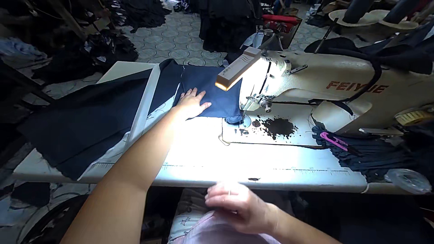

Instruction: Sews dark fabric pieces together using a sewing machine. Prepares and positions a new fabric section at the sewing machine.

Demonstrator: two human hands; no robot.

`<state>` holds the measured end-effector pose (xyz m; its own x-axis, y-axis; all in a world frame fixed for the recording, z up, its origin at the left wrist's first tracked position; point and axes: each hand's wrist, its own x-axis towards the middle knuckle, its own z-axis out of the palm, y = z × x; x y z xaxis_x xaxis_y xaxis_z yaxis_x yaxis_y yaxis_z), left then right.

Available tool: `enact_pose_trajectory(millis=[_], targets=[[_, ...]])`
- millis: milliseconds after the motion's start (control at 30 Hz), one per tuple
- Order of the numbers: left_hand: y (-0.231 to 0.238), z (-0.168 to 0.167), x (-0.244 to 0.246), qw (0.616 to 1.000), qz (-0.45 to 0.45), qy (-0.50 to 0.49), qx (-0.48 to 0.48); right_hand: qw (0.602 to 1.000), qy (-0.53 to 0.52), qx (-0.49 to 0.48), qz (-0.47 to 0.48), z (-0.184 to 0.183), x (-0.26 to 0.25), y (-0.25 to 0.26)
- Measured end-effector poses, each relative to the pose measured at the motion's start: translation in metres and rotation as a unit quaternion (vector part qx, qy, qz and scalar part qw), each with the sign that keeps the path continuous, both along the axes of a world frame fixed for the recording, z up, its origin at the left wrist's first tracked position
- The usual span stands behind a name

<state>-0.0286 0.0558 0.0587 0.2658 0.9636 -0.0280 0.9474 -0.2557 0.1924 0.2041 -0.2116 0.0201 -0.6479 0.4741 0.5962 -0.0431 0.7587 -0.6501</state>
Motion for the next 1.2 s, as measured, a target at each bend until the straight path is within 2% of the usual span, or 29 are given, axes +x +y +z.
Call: enact_pose_trajectory(millis=[67, 133, 200, 267, 300, 333, 367, 400, 433, 500, 533, 600, 633, 667, 700, 767, 800, 833, 867, 900, 933, 1000, 1067, 1100, 1133, 1167, 1200], targets=[[-0.041, 0.006, 0.012, 0.999, 0.033, 0.036, 0.021, 0.996, -0.002, -0.058, 0.065, -0.006, -0.005, -0.012], [-0.103, 0.016, 0.032, 0.995, 0.084, 0.049, 0.012, 0.989, -0.019, -0.108, 0.094, -0.013, -0.006, -0.016], [-0.167, 0.039, 0.051, 0.99, 0.088, 0.082, -0.075, 0.986, -0.041, -0.145, 0.074, -0.024, -0.005, -0.016], [-0.207, 0.073, 0.058, 0.978, 0.01, 0.1, -0.183, 0.98, -0.036, -0.192, 0.029, -0.035, -0.005, -0.021], [-0.215, 0.081, 0.051, 0.985, -0.037, 0.061, -0.158, 0.974, -0.035, -0.225, 0.013, -0.038, -0.004, -0.026], [-0.214, 0.076, 0.038, 0.995, -0.082, -0.01, -0.054, 0.965, -0.042, -0.26, 0.011, -0.039, -0.003, -0.031], [-0.2, 0.065, 0.022, 0.986, -0.125, -0.068, 0.091, 0.95, -0.079, -0.301, 0.026, -0.035, -0.001, -0.035], [-0.179, 0.057, 0.006, 0.967, -0.144, -0.095, 0.187, 0.933, -0.116, -0.338, 0.045, -0.029, 0.001, -0.035], [-0.158, 0.05, -0.012, 0.961, -0.144, -0.096, 0.215, 0.918, -0.137, -0.368, 0.057, -0.023, 0.002, -0.037], [-0.132, 0.025, -0.043, 0.982, -0.104, -0.087, 0.132, 0.911, -0.126, -0.387, 0.064, -0.024, 0.005, -0.041], [-0.134, 0.01, -0.048, 0.991, -0.061, -0.067, 0.094, 0.914, -0.103, -0.388, 0.054, -0.028, 0.007, -0.045], [-0.171, 0.002, -0.025, 0.998, 0.048, -0.019, 0.046, 0.901, -0.045, -0.432, -0.002, -0.026, 0.016, -0.057], [-0.198, 0.01, -0.005, 0.996, 0.086, 0.021, 0.009, 0.874, -0.026, -0.484, -0.049, -0.015, 0.021, -0.066], [-0.228, 0.023, 0.014, 0.993, 0.088, 0.06, -0.044, 0.837, -0.005, -0.54, -0.091, -0.004, 0.026, -0.073], [-0.257, 0.038, 0.027, 0.991, 0.048, 0.087, -0.095, 0.799, 0.038, -0.585, -0.135, 0.006, 0.03, -0.077], [-0.286, 0.061, 0.03, 0.987, -0.076, 0.049, -0.134, 0.743, 0.151, -0.618, -0.21, 0.014, 0.04, -0.08], [-0.287, 0.063, 0.027, 0.991, -0.114, 0.0, -0.072, 0.73, 0.173, -0.612, -0.249, 0.016, 0.049, -0.08], [-0.28, 0.058, 0.023, 0.99, -0.129, -0.047, 0.041, 0.732, 0.164, -0.596, -0.287, 0.02, 0.061, -0.078], [-0.264, 0.053, 0.02, 0.979, -0.127, -0.074, 0.139, 0.742, 0.141, -0.575, -0.314, 0.026, 0.077, -0.074], [-0.247, 0.047, 0.019, 0.972, -0.119, -0.076, 0.187, 0.757, 0.108, -0.547, -0.341, 0.036, 0.095, -0.068], [-0.235, 0.041, 0.019, 0.977, -0.11, -0.063, 0.173, 0.77, 0.061, -0.508, -0.38, 0.049, 0.113, -0.06], [-0.233, 0.031, 0.032, 0.996, -0.091, -0.016, 0.018, 0.775, -0.092, -0.393, -0.487, 0.074, 0.151, -0.035], [-0.264, 0.044, 0.064, 0.982, -0.111, 0.076, -0.135, 0.715, -0.241, -0.249, -0.607, 0.089, 0.182, -0.006], [-0.282, 0.058, 0.077, 0.971, -0.16, 0.089, -0.154, 0.692, -0.285, -0.187, -0.637, 0.095, 0.188, 0.005], [-0.294, 0.067, 0.084, 0.963, -0.216, 0.055, -0.148, 0.691, -0.308, -0.124, -0.642, 0.099, 0.186, 0.015], [-0.3, 0.068, 0.089, 0.962, -0.253, -0.006, -0.105, 0.713, -0.316, -0.061, -0.623, 0.102, 0.177, 0.023], [-0.298, 0.059, 0.094, 0.962, -0.265, -0.071, -0.001, 0.751, -0.315, -0.015, -0.58, 0.104, 0.161, 0.031]])
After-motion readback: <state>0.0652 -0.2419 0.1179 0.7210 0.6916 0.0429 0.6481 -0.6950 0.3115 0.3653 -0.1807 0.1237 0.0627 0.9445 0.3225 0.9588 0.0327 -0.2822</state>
